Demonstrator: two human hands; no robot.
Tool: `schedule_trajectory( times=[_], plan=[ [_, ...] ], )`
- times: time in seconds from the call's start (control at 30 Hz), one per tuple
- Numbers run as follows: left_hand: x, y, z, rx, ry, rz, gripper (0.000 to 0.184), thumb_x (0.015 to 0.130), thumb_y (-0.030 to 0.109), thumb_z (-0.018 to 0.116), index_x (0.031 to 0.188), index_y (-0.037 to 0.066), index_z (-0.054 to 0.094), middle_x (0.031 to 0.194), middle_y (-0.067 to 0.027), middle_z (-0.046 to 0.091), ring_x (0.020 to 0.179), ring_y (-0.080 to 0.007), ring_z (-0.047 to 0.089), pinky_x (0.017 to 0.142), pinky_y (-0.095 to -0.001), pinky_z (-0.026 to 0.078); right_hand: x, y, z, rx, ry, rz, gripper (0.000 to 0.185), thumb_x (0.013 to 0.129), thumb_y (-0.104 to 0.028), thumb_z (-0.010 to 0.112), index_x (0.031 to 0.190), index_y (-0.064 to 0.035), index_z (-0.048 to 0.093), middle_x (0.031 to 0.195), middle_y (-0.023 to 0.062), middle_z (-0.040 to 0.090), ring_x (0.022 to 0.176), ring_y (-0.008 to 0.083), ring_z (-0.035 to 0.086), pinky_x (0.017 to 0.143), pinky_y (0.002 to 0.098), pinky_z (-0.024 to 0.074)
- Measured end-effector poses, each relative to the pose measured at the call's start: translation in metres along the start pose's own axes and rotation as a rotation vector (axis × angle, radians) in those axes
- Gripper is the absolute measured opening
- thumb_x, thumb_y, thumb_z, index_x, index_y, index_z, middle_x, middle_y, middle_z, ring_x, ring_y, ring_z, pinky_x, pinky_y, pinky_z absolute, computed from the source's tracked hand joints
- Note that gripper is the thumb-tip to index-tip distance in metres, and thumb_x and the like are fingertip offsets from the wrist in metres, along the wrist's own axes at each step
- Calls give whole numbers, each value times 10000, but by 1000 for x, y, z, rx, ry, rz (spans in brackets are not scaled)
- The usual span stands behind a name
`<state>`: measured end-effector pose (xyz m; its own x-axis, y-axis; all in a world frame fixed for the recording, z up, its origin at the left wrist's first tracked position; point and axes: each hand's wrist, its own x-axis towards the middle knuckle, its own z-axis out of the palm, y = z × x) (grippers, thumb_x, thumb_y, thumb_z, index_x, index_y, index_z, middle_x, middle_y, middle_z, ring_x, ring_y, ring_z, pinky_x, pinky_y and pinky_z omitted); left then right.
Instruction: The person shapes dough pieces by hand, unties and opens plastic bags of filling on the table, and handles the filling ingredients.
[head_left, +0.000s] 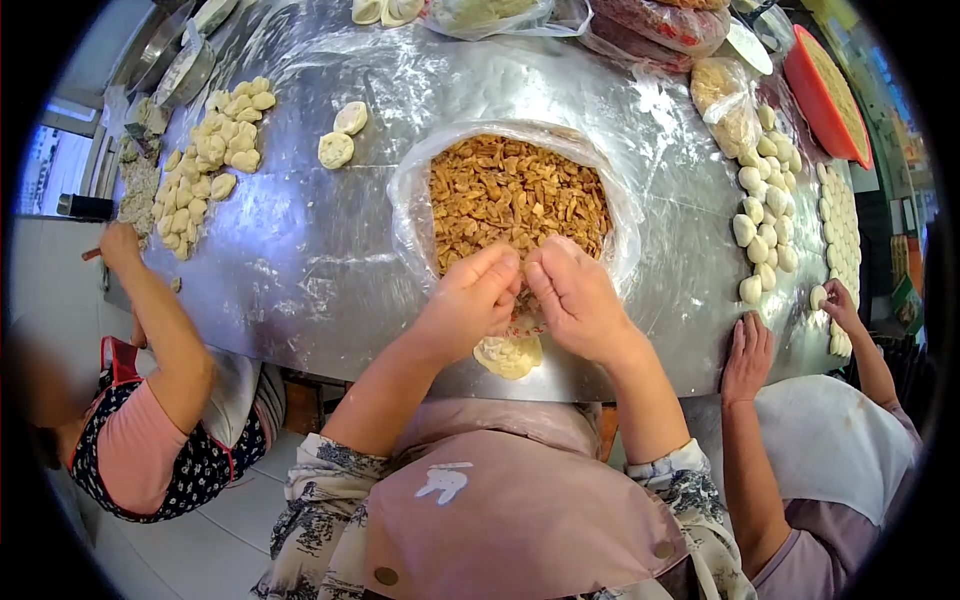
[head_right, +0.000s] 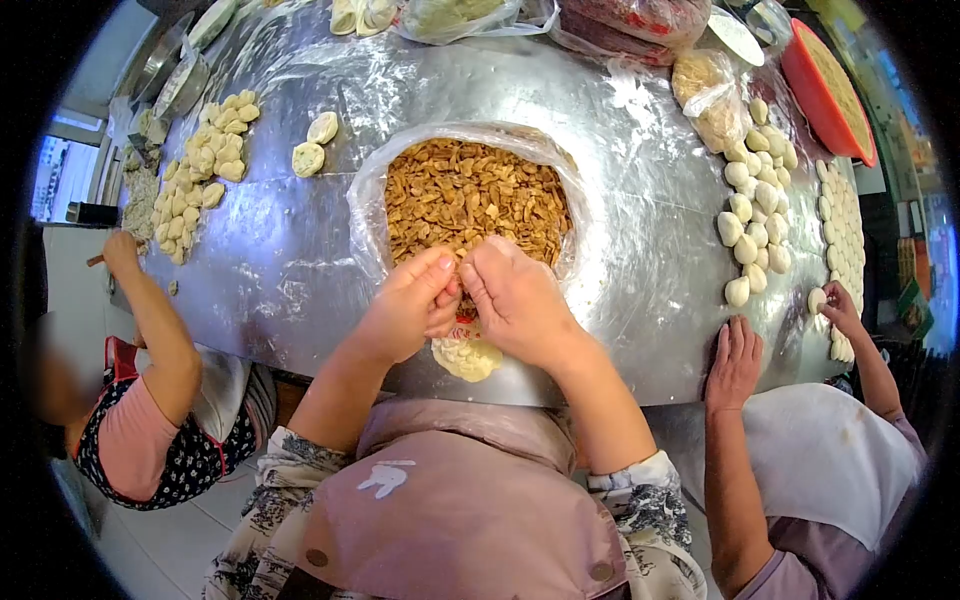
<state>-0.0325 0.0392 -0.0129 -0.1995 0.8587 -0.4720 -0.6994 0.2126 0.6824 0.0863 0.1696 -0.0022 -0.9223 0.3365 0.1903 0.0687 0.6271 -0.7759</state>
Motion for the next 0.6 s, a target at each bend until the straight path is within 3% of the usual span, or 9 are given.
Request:
schedule_trajectory(
  times=[0.1,0.2,0.3,0.4,0.43,0.53,0.6],
  plan=[
    [-1,1,3,35,51,7,298,1068,298,434,852,96,465,633,48,369,477,-56,290,438,-236,275,-1,2,3,31,38,-15,112,961,-130,564,926,-24,559,843,177,561,780,397,565,668,462,466],
    [-3,6,0,366,104,112,288,1062,290,446,850,96,459,614,62,344,480,-48,285,438,-232,270,-3,3,-4,-16,70,-2,94,950,-125,591,942,-31,597,853,168,586,794,375,592,682,442,482],
    [-3,21,-14,177,217,217,316,1043,293,488,821,69,508,604,51,375,483,-73,346,448,-256,307,-7,15,-23,-116,201,135,124,920,-133,651,988,-31,629,910,166,631,822,353,629,715,420,506],
    [5,22,-19,875,399,508,370,992,312,589,763,22,582,578,-62,466,534,-185,474,531,-353,397,-6,20,-30,-248,190,204,249,885,-159,697,1083,-34,615,963,175,643,871,359,650,728,439,522],
    [6,25,-19,1025,423,441,356,942,305,652,746,11,609,650,-134,524,618,-298,539,600,-417,436,-5,20,-31,-293,181,221,297,871,-170,714,1114,-36,609,982,176,646,888,361,656,732,445,528],
    [4,24,-15,1358,419,566,258,877,244,729,804,16,634,746,-94,578,696,-223,589,615,-350,452,-14,9,-38,-578,-24,318,487,809,-217,775,1211,-42,564,1038,188,647,933,371,665,748,466,542],
    [4,14,-16,1381,347,652,258,841,262,750,847,24,651,801,-123,601,743,-286,599,651,-385,465,-18,-4,-39,-638,-127,476,571,771,-244,807,1237,-40,546,1051,194,644,945,377,666,763,464,548]
  ],
)
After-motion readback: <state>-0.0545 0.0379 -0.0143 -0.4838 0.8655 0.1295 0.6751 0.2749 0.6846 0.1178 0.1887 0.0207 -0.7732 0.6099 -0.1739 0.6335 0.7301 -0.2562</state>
